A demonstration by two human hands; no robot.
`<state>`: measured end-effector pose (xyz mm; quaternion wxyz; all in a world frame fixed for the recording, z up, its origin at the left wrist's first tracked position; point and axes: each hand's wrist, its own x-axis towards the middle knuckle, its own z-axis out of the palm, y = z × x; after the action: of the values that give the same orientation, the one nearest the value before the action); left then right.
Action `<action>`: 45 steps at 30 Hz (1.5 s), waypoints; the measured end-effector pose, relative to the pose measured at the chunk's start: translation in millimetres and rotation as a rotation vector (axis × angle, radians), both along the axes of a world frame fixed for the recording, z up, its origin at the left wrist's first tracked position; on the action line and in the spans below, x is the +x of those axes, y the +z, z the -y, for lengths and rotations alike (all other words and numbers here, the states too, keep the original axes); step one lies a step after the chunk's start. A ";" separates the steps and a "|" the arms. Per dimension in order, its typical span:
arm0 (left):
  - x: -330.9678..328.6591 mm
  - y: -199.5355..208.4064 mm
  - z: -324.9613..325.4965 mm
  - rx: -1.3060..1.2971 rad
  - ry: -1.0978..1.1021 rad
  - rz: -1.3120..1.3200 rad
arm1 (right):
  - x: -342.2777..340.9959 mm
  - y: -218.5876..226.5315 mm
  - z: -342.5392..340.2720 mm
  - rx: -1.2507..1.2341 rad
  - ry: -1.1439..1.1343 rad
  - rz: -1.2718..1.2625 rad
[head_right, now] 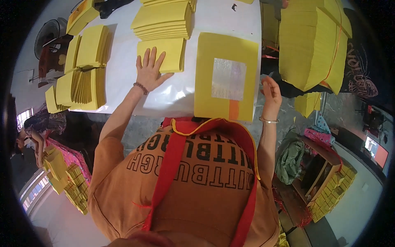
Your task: Folding and stacking yellow sheets of paper with silver foil centers for packaging.
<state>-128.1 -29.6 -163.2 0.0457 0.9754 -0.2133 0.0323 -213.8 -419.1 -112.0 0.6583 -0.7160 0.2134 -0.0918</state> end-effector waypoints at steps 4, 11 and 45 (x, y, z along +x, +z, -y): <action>6.0 -7.0 0.1 0.013 -0.039 0.053 | 5.9 9.5 -7.9 -0.039 0.000 0.071; 5.2 23.8 7.7 0.415 0.076 -0.054 | -10.2 12.6 -16.0 -0.117 0.296 0.188; -48.6 117.7 134.4 -0.728 -0.413 -0.693 | -18.2 -8.5 -21.7 0.013 0.261 0.230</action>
<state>-176.7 -164.0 -45.5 0.4536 0.7878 -0.3481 -0.2290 -232.1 -397.5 -120.5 0.6892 -0.7183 0.0427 -0.0854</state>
